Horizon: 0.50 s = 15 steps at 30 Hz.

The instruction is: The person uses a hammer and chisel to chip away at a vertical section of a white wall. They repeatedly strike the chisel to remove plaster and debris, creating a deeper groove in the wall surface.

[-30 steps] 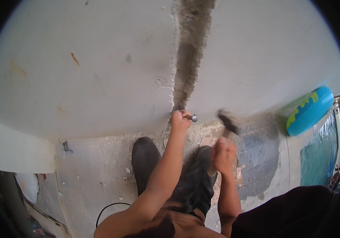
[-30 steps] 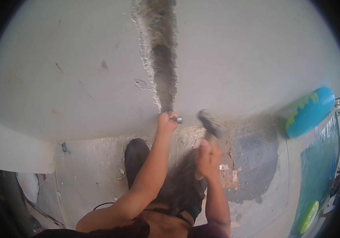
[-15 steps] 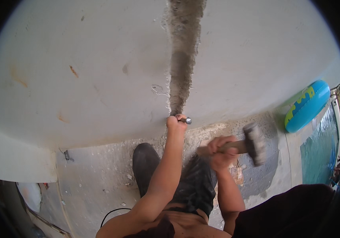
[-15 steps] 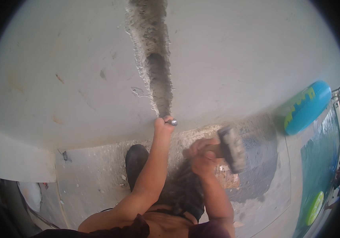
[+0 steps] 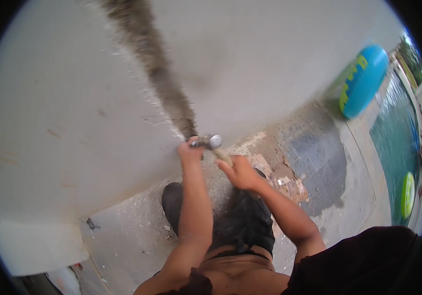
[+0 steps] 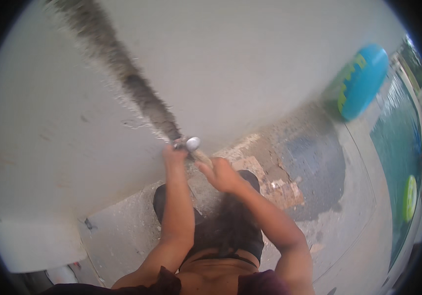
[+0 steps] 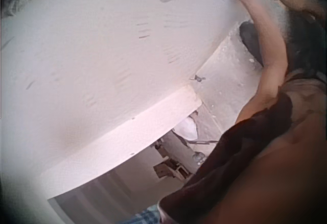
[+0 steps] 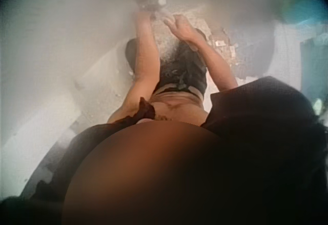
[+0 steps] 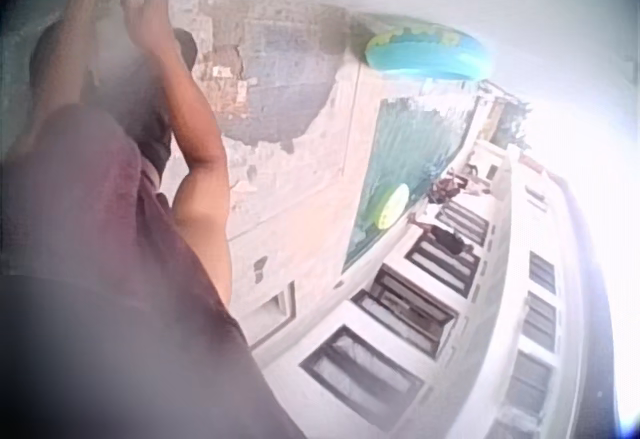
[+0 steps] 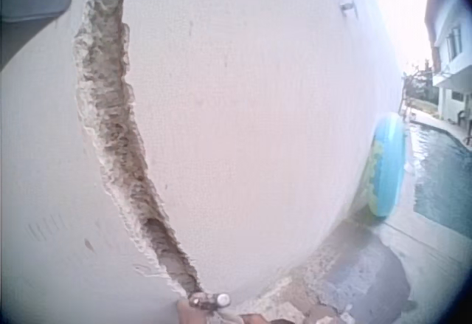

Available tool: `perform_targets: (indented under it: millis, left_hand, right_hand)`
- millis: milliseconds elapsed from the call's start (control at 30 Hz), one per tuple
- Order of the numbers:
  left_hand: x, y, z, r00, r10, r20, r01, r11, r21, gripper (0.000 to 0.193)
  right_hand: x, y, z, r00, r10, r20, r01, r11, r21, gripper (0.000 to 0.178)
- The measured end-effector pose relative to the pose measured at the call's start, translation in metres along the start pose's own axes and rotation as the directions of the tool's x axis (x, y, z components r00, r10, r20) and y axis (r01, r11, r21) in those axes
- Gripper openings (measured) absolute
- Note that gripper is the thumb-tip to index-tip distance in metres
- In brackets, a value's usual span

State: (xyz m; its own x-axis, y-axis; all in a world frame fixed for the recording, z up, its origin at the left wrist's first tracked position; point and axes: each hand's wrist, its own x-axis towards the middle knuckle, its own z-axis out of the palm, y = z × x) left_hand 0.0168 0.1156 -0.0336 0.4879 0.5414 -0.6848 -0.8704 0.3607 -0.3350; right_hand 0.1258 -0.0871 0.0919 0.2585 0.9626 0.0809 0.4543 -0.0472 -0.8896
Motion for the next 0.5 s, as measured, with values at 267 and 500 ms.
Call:
perform_targets:
  millis: [267, 500]
  left_hand:
    - [0.01, 0.02, 0.001, 0.998, 0.028, -0.049, -0.026, 0.998, 0.059, 0.008]
    - [0.011, 0.024, 0.001, 0.985, -0.172, -0.018, 0.172, 0.985, -0.018, 0.014]
  right_hand:
    - [-0.015, -0.059, -0.053, 0.958, -0.035, -0.286, 0.103, 0.969, 0.224, 0.037]
    - [-0.013, 0.018, -0.022, 0.992, -0.04, 0.117, 0.039, 0.999, 0.01, 0.041]
